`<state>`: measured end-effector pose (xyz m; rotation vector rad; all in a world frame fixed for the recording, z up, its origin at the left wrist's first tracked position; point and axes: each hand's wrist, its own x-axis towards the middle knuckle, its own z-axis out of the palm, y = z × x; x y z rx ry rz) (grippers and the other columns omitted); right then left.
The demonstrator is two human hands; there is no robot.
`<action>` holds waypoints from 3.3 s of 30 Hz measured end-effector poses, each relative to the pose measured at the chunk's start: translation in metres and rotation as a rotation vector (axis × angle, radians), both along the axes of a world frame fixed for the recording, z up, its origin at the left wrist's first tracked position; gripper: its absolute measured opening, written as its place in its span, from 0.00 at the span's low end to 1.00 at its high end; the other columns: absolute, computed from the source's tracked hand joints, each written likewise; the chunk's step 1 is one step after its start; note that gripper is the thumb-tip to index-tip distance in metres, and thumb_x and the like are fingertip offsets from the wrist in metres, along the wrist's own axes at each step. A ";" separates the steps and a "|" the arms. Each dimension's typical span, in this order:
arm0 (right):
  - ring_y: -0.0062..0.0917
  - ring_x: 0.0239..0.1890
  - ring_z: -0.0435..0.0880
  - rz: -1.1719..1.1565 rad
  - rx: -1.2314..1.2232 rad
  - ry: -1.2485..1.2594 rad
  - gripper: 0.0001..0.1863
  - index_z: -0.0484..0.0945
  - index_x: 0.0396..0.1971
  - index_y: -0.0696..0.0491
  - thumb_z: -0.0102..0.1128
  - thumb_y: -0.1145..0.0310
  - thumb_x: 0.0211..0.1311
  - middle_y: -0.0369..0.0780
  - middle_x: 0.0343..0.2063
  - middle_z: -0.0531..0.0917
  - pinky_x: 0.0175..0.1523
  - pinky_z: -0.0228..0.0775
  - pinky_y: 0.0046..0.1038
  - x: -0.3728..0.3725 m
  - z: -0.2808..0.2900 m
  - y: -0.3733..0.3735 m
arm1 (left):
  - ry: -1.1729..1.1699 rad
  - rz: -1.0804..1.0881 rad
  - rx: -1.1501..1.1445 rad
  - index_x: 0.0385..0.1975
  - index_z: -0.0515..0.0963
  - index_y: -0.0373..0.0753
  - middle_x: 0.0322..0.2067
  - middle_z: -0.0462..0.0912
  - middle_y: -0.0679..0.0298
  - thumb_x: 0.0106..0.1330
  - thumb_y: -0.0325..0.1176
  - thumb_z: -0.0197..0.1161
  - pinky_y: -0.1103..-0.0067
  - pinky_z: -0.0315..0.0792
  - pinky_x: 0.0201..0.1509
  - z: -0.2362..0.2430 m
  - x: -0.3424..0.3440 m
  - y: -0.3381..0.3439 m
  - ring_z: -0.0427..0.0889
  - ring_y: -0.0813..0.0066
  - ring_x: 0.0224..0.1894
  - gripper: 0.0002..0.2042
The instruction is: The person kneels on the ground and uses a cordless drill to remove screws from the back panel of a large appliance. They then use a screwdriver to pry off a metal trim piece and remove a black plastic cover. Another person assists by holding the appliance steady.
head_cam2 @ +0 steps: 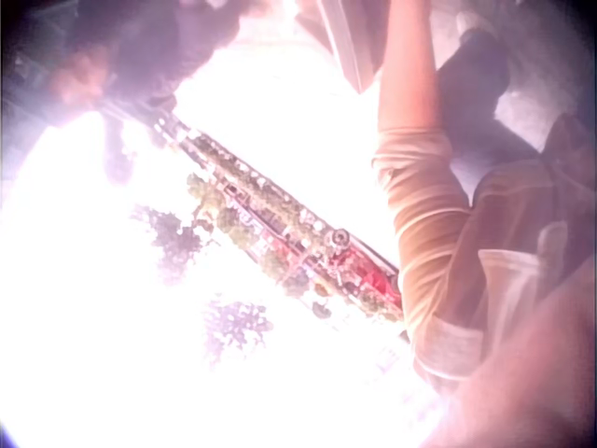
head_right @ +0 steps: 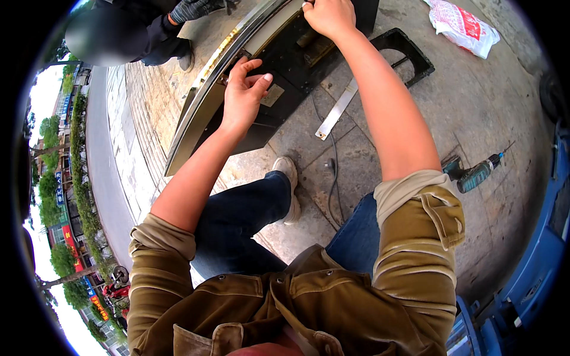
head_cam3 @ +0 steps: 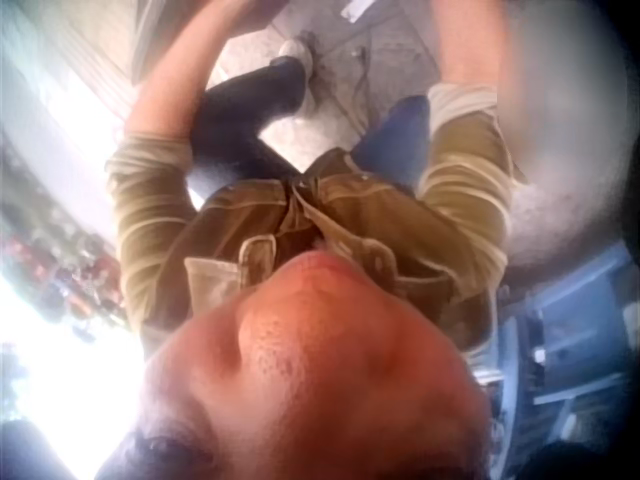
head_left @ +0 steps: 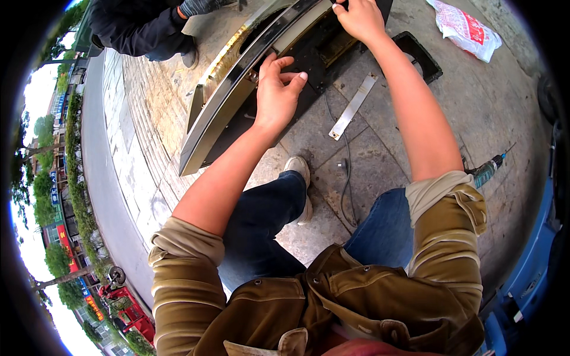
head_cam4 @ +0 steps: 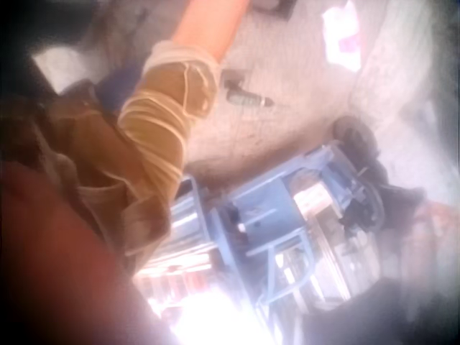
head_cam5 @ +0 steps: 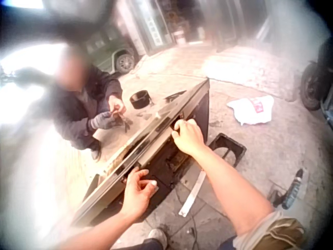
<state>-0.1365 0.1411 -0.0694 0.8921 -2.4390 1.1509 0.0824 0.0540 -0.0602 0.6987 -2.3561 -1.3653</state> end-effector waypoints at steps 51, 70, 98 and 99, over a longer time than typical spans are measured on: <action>0.37 0.48 0.75 0.066 -0.260 -0.020 0.13 0.81 0.34 0.56 0.62 0.64 0.51 0.43 0.44 0.78 0.54 0.66 0.34 -0.016 -0.026 -0.019 | -0.026 -0.076 -0.208 0.58 0.65 0.32 0.63 0.59 0.57 0.60 0.20 0.59 0.74 0.66 0.59 -0.006 0.004 -0.018 0.67 0.63 0.61 0.24; 0.37 0.44 0.78 0.294 -0.057 -0.042 0.10 0.82 0.32 0.54 0.63 0.70 0.46 0.42 0.34 0.83 0.50 0.69 0.35 -0.027 -0.012 -0.003 | -0.054 -0.151 -0.195 0.62 0.57 0.31 0.67 0.49 0.55 0.59 0.18 0.57 0.78 0.70 0.54 0.000 0.010 -0.009 0.71 0.70 0.55 0.30; 0.39 0.45 0.78 0.277 -0.151 -0.240 0.12 0.82 0.35 0.51 0.62 0.61 0.54 0.47 0.39 0.80 0.49 0.70 0.36 -0.019 -0.010 0.012 | -0.032 -0.095 0.095 0.62 0.59 0.32 0.65 0.55 0.55 0.62 0.20 0.56 0.74 0.56 0.67 0.003 0.011 -0.011 0.57 0.65 0.67 0.27; 0.38 0.46 0.77 0.272 -0.125 -0.183 0.11 0.82 0.35 0.52 0.62 0.62 0.54 0.45 0.37 0.81 0.50 0.69 0.36 -0.021 -0.008 0.015 | -0.020 -0.101 0.104 0.62 0.59 0.32 0.65 0.56 0.55 0.62 0.20 0.56 0.74 0.56 0.67 0.001 0.007 -0.010 0.57 0.65 0.67 0.27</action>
